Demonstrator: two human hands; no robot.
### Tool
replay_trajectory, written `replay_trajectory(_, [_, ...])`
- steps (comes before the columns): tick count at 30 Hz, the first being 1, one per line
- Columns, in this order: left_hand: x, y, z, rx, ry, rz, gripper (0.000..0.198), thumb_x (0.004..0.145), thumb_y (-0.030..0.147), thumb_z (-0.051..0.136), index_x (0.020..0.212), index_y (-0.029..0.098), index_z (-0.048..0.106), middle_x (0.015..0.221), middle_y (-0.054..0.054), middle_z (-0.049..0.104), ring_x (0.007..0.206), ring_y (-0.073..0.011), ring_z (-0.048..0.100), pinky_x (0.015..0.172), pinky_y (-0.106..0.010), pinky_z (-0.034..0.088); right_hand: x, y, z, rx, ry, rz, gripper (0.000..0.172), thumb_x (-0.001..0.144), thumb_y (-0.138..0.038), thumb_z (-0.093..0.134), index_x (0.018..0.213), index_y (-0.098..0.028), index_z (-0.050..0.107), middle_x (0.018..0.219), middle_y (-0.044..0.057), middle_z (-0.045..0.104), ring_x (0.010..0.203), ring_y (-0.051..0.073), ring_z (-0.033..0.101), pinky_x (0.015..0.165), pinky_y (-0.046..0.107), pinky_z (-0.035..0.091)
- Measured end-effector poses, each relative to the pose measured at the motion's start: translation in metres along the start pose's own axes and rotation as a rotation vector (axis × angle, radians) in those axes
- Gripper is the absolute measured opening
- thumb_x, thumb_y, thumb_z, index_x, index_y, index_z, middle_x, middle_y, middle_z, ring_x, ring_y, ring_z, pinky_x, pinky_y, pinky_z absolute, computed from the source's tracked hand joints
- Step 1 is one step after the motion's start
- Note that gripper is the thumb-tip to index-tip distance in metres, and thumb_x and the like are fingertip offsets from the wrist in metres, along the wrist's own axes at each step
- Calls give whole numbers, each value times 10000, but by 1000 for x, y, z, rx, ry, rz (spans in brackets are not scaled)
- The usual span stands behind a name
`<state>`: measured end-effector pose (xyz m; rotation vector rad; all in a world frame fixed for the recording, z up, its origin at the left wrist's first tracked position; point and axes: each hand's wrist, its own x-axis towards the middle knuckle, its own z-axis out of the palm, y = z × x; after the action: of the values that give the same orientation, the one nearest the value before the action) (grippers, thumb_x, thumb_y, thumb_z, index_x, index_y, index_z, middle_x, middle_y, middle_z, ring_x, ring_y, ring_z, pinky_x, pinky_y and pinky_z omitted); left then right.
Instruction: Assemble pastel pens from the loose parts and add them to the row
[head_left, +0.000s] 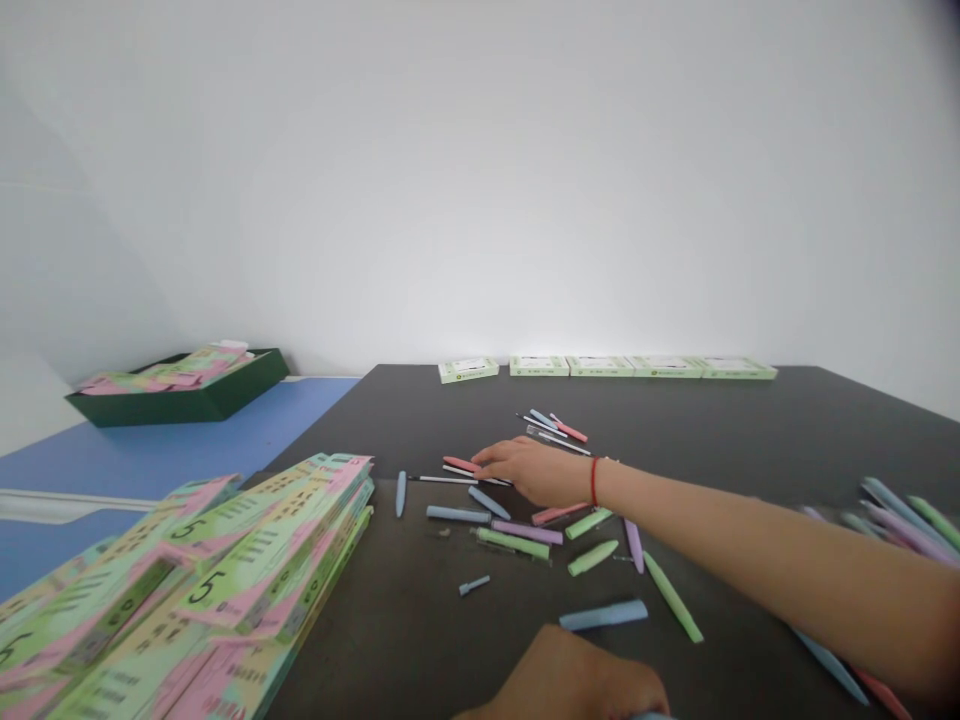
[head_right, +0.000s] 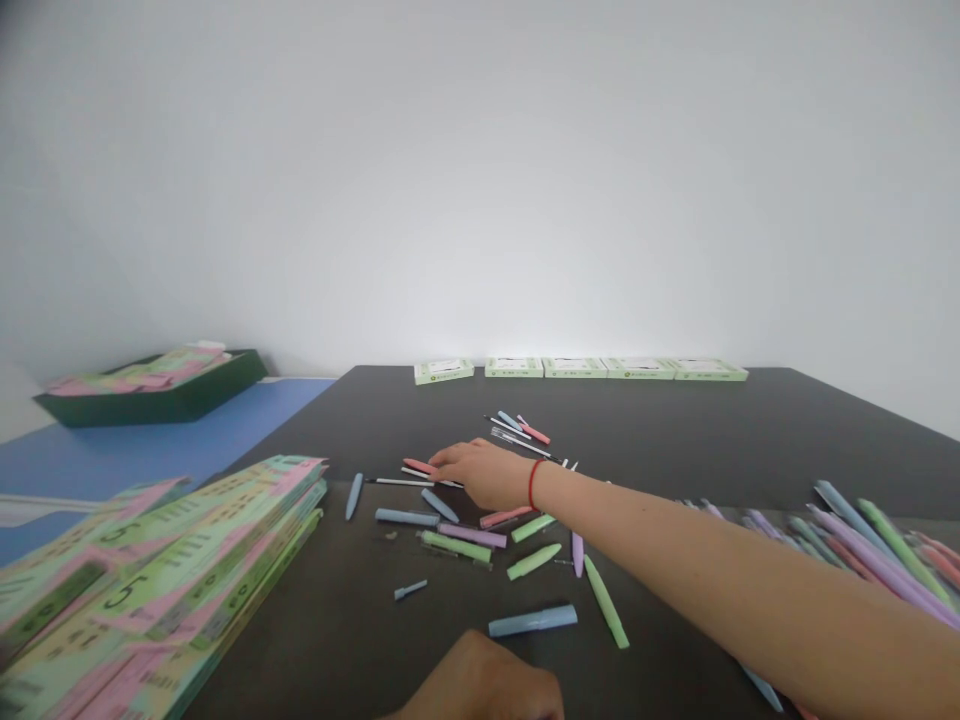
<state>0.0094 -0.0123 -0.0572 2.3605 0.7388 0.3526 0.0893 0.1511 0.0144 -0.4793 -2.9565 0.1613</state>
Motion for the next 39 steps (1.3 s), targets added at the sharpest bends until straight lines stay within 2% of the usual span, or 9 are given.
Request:
replay_trajectory(3, [0, 0, 0, -10, 6, 10, 270, 821, 409, 605, 688, 174, 612, 536, 74, 538, 410, -31, 397, 399, -141, 241, 7, 1, 6, -5, -28, -12, 491, 782, 2, 463, 1230, -164, 575, 1383, 109, 479, 1213, 233, 482, 1003, 400, 359])
replay_trajectory(7, [1, 0, 3, -3, 19, 24, 285, 832, 436, 579, 703, 185, 619, 528, 70, 539, 423, -42, 414, 407, -153, 251, -7, 10, 6, -15, -19, 43, 451, 789, 9, 442, 1184, -140, 604, 1345, 134, 507, 1204, 241, 489, 990, 404, 377])
replay_trajectory(12, [4, 0, 3, 25, 21, 17, 283, 812, 437, 605, 672, 192, 615, 506, 69, 529, 426, -49, 422, 397, -162, 230, -39, 12, -10, -19, 19, 140, 389, 834, -12, 403, 1133, -116, 628, 1262, 149, 559, 1196, 226, 493, 1005, 388, 376])
replay_trajectory(17, [-1, 2, -3, 37, 30, 28, 268, 821, 428, 581, 700, 191, 613, 524, 68, 518, 445, -52, 425, 398, -161, 218, -73, 8, -33, -22, 35, 251, 314, 896, -102, 395, 1078, -163, 644, 1107, 100, 641, 1070, 209, 573, 958, 368, 419])
replay_trajectory(19, [-4, 3, -6, 22, 27, 28, 252, 824, 416, 571, 717, 192, 615, 545, 67, 531, 461, -52, 438, 409, -156, 230, -90, 9, -38, -30, 41, 315, 306, 898, -119, 400, 1083, -163, 640, 1102, 103, 640, 1054, 215, 580, 942, 370, 431])
replay_trajectory(24, [-7, 7, -12, 21, 25, -33, 192, 818, 368, 584, 752, 193, 629, 562, 64, 553, 494, -63, 463, 451, -153, 267, -135, 22, -38, -67, 53, 480, 355, 866, -87, 413, 1168, -119, 597, 1147, 139, 607, 1049, 237, 578, 926, 385, 447])
replay_trajectory(28, [-5, 9, -16, 31, -28, -72, 126, 777, 307, 640, 729, 191, 625, 552, 73, 539, 488, -61, 440, 455, -157, 255, -161, 32, -32, -84, 66, 552, 366, 871, -106, 423, 1208, -74, 563, 1218, 186, 558, 1119, 271, 530, 970, 441, 415])
replay_trajectory(33, [-3, 5, -15, 53, -88, -139, 145, 766, 333, 634, 707, 200, 637, 563, 66, 570, 492, -71, 431, 463, -169, 254, -168, 28, -27, -48, 60, 478, 362, 889, -134, 446, 1234, -110, 555, 1259, 157, 539, 1155, 239, 502, 1019, 410, 383])
replay_trajectory(39, [-6, 4, -13, 45, -85, -159, 196, 787, 367, 576, 693, 203, 628, 591, 57, 601, 509, -78, 458, 473, -178, 259, -151, 5, -24, -9, 32, 318, 361, 895, -141, 470, 1237, -193, 572, 1329, 105, 507, 1206, 222, 462, 1037, 394, 352])
